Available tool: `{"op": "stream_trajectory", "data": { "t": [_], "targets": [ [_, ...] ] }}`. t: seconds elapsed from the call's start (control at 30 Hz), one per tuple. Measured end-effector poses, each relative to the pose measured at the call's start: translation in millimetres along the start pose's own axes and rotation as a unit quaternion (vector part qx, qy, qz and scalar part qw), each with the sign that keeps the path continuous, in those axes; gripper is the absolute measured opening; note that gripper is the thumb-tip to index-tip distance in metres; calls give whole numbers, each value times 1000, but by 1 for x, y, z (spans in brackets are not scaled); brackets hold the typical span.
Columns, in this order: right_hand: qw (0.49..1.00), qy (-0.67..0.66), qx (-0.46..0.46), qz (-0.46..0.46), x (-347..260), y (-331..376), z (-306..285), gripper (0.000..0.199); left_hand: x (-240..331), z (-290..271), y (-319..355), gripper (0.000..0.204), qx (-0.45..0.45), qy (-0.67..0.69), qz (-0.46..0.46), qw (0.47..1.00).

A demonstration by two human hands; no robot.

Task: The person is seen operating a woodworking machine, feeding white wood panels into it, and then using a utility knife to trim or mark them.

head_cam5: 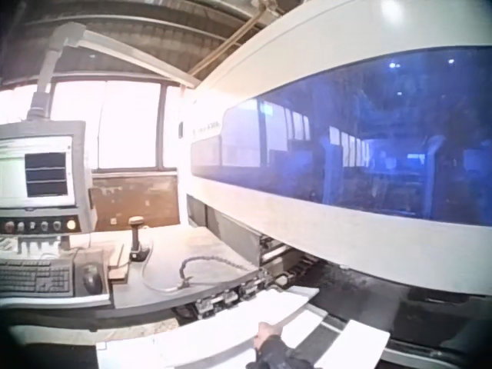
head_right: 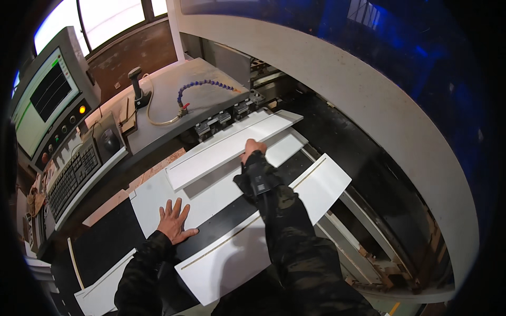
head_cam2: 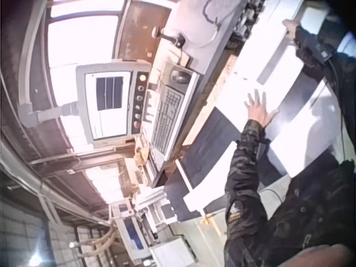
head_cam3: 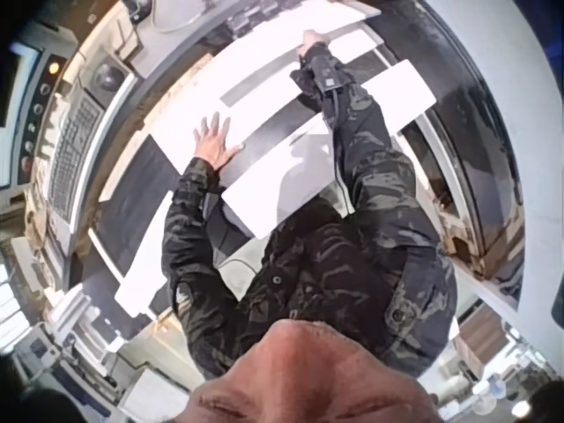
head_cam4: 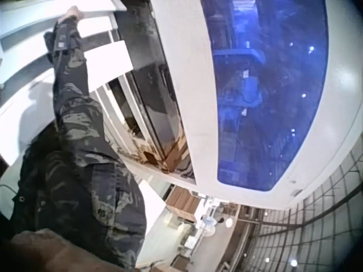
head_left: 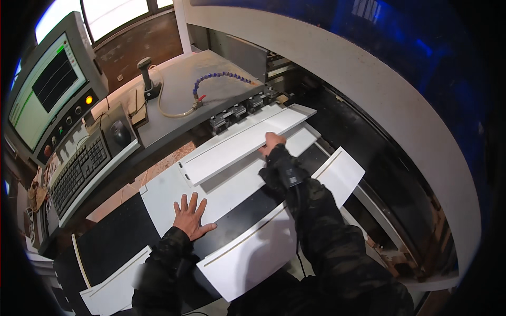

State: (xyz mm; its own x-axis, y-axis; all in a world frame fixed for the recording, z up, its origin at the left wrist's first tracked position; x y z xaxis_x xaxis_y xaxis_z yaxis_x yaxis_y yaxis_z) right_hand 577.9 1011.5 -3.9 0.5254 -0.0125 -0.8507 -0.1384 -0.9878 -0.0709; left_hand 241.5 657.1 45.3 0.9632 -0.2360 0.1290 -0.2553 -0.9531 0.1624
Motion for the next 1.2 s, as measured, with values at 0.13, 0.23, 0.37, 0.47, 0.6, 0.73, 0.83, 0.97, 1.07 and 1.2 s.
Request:
{"op": "stream_trajectory", "data": {
  "t": [0.13,0.23,0.37,0.47,0.6,0.73,0.83,0.97,1.07,1.2],
  "targets": [
    [938,-238,8,253,-8,13,44,43,0,2,-40,102,18,9,-44,999],
    [836,-441,39,325,-36,27,57,47,9,-9,-46,97,19,10,-57,998],
    [843,-442,39,303,-39,11,45,48,26,-13,-62,95,15,15,-59,998],
    [934,-218,-34,280,-31,-12,24,35,30,-15,-64,92,38,10,-70,997],
    [968,98,-154,172,-52,-5,38,50,24,-10,-56,92,8,16,-103,995],
    [965,104,-167,172,-41,-8,48,50,37,-12,-66,84,25,20,-87,996],
    [965,56,-135,217,-38,-6,45,50,41,-13,-67,80,30,13,-83,996],
    [971,-10,-109,211,-47,-1,40,53,36,-6,-57,76,60,0,-83,995],
    [960,-62,-99,253,-63,5,36,55,31,-2,-51,73,66,-20,-90,994],
    [958,-54,-88,267,-56,2,38,54,33,-8,-51,71,56,-12,-88,994]
  ]
}}
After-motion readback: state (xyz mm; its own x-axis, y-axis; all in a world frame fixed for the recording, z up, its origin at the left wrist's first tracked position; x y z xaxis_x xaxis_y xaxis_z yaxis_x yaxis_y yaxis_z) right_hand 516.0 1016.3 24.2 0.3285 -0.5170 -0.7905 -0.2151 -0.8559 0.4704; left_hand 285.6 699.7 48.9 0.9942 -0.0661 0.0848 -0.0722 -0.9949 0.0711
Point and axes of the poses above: each hand's wrist, its own y-axis away from the middle knuckle, its own z-axis out of the palm, x = y × z, the point moved 6 cm from there along -y, towards the middle knuckle, and after that the axes turned 1 degree about y, right-handed, at the moved point
